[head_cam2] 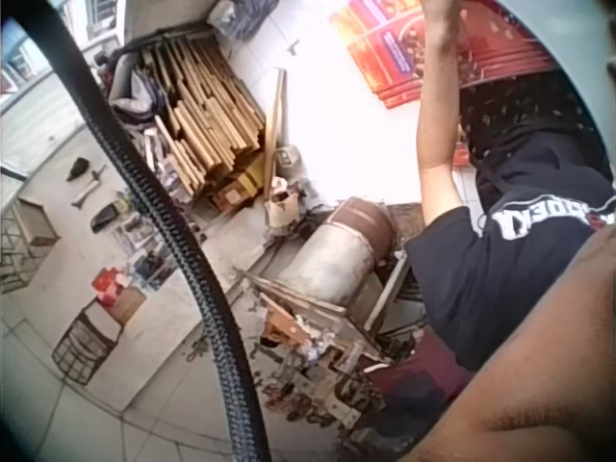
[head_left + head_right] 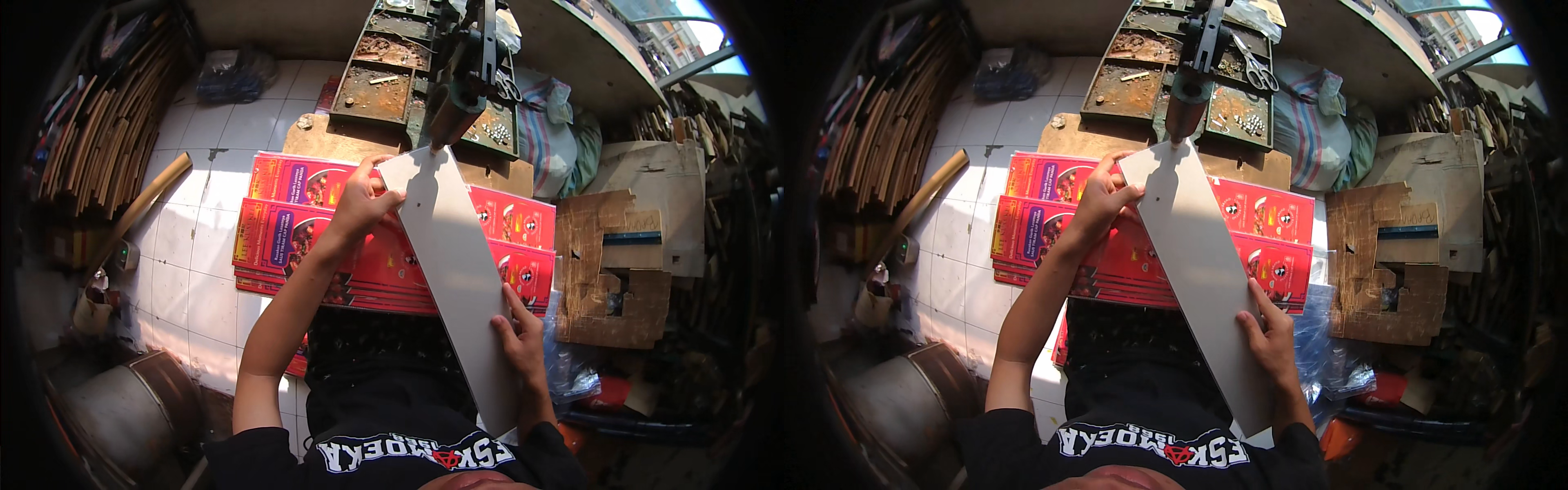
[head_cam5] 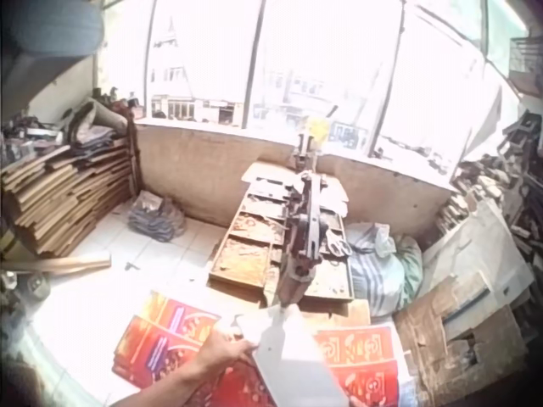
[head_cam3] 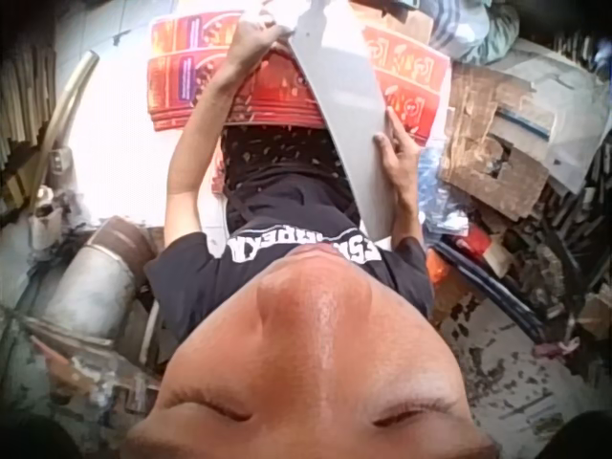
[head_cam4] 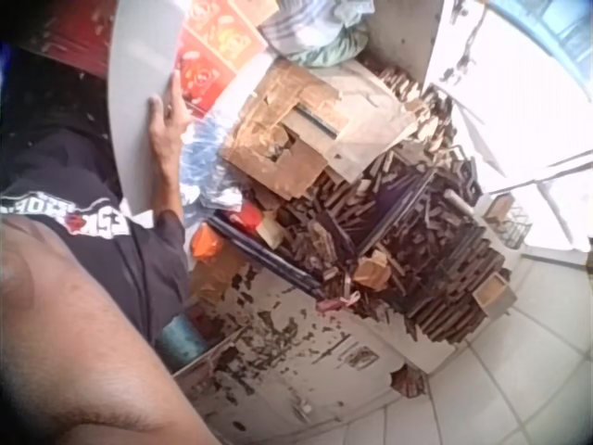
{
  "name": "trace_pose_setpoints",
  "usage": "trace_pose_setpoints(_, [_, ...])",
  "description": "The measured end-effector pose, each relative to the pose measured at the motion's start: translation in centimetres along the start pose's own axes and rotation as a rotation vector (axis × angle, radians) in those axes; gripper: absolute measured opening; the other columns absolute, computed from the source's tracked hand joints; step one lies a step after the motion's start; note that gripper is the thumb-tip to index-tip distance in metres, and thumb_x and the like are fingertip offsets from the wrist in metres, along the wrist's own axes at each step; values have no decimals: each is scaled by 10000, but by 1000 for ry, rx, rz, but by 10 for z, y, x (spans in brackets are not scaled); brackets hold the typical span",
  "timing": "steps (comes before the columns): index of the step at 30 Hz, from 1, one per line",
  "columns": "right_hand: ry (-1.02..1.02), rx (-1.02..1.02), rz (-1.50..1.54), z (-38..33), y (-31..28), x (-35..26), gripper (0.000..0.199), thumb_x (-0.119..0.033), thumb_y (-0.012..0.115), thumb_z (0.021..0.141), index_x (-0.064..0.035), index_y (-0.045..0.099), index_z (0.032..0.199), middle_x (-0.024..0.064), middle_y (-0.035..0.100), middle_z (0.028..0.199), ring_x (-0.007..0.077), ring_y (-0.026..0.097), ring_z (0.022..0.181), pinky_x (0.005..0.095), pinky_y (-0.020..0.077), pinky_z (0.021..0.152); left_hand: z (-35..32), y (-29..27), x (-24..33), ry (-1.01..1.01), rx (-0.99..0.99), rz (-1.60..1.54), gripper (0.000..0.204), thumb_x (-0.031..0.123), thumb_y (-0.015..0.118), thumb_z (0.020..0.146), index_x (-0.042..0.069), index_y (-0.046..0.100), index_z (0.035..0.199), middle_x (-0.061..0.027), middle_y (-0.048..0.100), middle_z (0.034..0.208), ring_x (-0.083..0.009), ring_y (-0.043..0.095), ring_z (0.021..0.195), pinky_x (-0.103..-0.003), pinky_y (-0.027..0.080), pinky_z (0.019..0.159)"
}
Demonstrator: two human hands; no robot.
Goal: The person applies adhesive labels to printed cardboard boxes using a manual press machine.
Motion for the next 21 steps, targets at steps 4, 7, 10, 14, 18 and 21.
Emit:
trace_pose_setpoints(4, [-78,-19,-55,1,0,11,561,2,626,909,5,437,1437,196,652,1217,160,647,1003,272,526,828,-1,0,2,-6,2,8,612,19,628,857,-21,322,1385,-203,662,1045,-234,701,876,-326,626,608])
trace_pose_setpoints(7, [-124,-31,-88,2,-1,20,561,3,606,926,-8,420,1455,178,657,1203,146,656,955,266,542,790,-1,0,1,0,7,12,609,30,624,847,-20,330,1378,-197,663,1035,-238,696,848,-333,625,585])
trace_pose_setpoints(10, [-104,-33,-81,2,0,19,562,2,607,926,-9,420,1455,174,662,1191,143,655,951,264,540,792,0,0,0,4,3,11,609,33,626,847,-21,332,1378,-195,664,1029,-237,696,845,-335,624,581])
trace_pose_setpoints(14, [-82,-40,-57,1,-1,17,565,-4,612,925,-10,419,1456,169,669,1176,139,654,940,260,536,790,0,0,0,-5,2,11,604,30,625,850,-22,332,1376,-199,666,1019,-238,697,848,-340,624,570])
trace_pose_setpoints(18, [-47,-40,-6,2,-1,15,557,-2,623,914,8,435,1438,181,653,1208,153,637,992,267,519,830,-1,2,2,4,18,-13,553,36,605,886,-2,348,1374,-167,676,938,-202,706,775,-306,611,583])
trace_pose_setpoints(21, [31,-30,66,1,1,5,542,14,641,893,42,465,1404,212,618,1283,185,600,1132,286,488,926,2,-7,-4,-39,-31,-46,510,58,573,908,1,351,1363,-150,672,841,-191,686,644,-300,599,546])
Point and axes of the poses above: each hand's wrist, its own z-axis towards the middle knuckle, its own y-axis out of the palm, x = y × z, the point moved 3 cm from there along z, towards the middle knuckle
